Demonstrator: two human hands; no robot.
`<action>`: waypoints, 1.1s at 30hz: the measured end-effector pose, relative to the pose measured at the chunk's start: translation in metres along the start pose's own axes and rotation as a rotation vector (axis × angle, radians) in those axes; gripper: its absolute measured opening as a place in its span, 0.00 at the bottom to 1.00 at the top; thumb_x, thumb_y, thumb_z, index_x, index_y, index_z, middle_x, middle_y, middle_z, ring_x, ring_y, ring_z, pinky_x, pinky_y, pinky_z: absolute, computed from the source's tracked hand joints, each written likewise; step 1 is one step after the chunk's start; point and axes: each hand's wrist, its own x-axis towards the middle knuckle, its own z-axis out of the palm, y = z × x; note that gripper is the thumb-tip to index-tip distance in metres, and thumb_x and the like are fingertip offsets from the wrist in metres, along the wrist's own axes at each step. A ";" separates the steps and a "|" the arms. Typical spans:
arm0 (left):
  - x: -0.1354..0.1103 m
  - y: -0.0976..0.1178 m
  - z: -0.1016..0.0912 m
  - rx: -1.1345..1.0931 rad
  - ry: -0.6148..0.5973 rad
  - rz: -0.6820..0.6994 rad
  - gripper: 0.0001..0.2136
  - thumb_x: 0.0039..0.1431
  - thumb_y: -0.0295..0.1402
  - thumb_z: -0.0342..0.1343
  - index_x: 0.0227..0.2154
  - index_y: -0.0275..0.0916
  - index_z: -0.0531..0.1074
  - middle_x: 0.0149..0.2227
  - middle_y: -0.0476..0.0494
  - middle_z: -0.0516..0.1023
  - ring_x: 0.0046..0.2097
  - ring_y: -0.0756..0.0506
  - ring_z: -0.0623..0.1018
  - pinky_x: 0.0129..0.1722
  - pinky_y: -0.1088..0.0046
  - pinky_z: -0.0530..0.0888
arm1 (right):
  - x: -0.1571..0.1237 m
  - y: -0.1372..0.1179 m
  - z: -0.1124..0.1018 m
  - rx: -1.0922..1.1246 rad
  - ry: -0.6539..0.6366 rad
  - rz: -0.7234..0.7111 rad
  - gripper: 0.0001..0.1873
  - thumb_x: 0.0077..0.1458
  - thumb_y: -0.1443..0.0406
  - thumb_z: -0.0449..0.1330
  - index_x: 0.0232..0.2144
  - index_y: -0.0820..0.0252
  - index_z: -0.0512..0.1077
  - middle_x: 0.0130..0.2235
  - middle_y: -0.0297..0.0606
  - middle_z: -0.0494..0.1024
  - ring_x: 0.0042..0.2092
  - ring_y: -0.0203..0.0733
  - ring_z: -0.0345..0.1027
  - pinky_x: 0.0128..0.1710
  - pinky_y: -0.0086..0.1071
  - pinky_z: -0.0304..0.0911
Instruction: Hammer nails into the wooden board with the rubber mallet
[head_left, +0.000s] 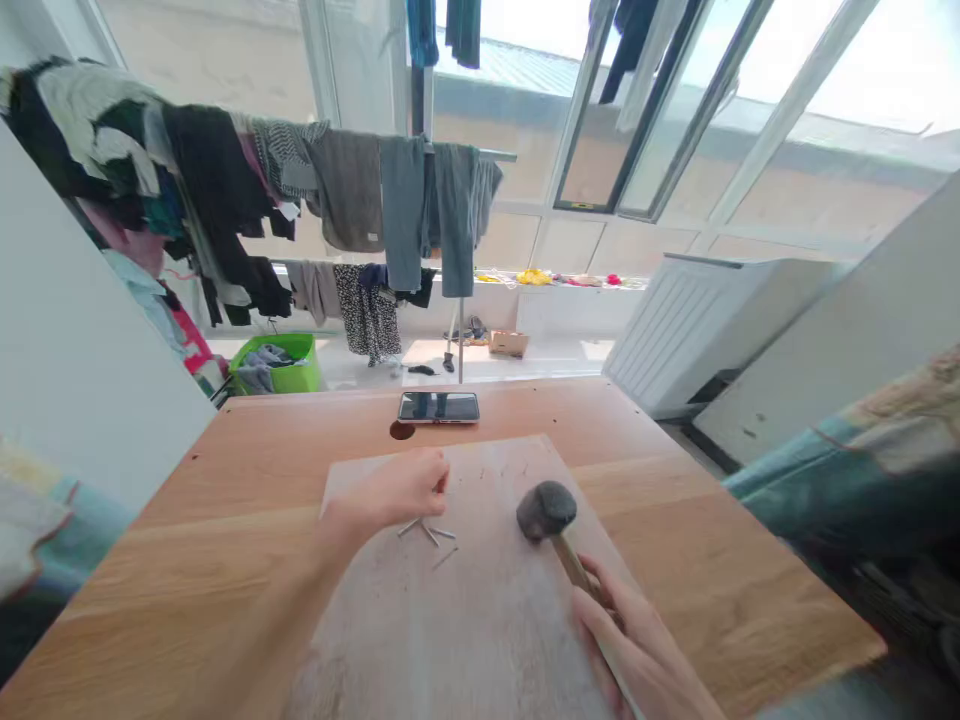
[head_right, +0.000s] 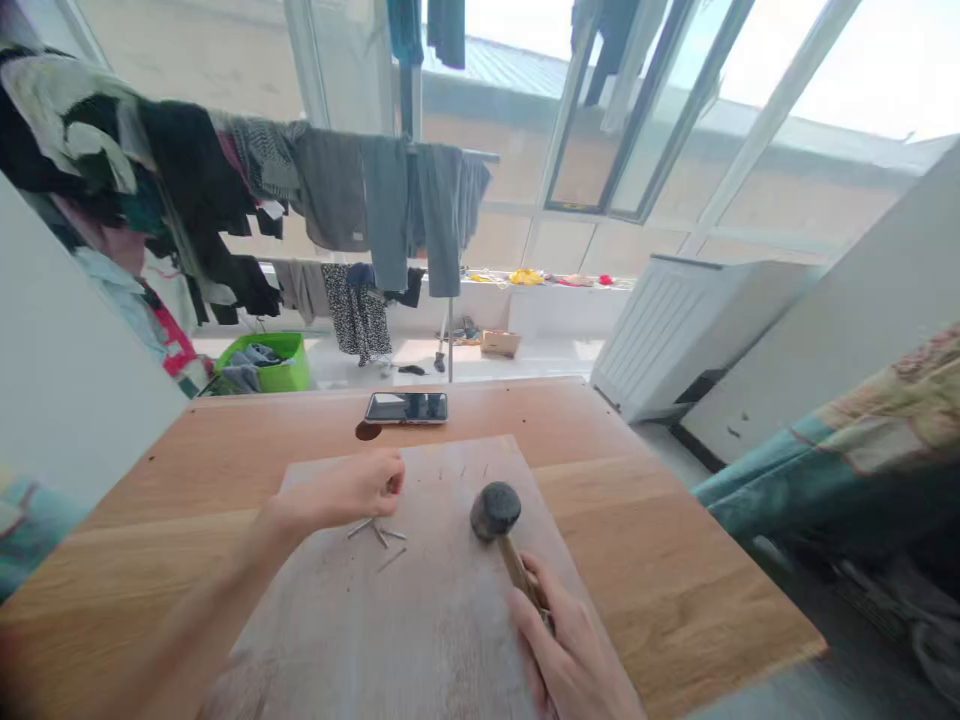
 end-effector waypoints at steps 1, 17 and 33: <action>0.001 0.000 0.000 -0.025 0.029 -0.003 0.03 0.50 0.25 0.53 0.27 0.39 0.68 0.32 0.46 0.77 0.32 0.45 0.74 0.29 0.72 0.62 | 0.000 0.000 0.001 0.009 0.010 0.001 0.37 0.65 0.45 0.47 0.65 0.64 0.55 0.13 0.24 0.64 0.14 0.31 0.52 0.12 0.20 0.53; 0.024 0.005 0.025 -0.012 0.252 0.139 0.08 0.59 0.24 0.52 0.30 0.37 0.75 0.34 0.44 0.77 0.36 0.44 0.76 0.37 0.71 0.67 | 0.002 0.005 0.000 0.076 0.004 -0.009 0.36 0.65 0.45 0.49 0.64 0.63 0.56 0.15 0.24 0.66 0.13 0.32 0.55 0.09 0.21 0.54; 0.023 -0.001 0.025 -0.112 0.239 0.144 0.07 0.55 0.21 0.51 0.30 0.38 0.72 0.31 0.47 0.76 0.33 0.46 0.74 0.34 0.73 0.67 | 0.005 0.010 -0.001 0.032 -0.003 -0.012 0.33 0.66 0.47 0.47 0.63 0.63 0.57 0.15 0.24 0.67 0.13 0.34 0.58 0.10 0.21 0.57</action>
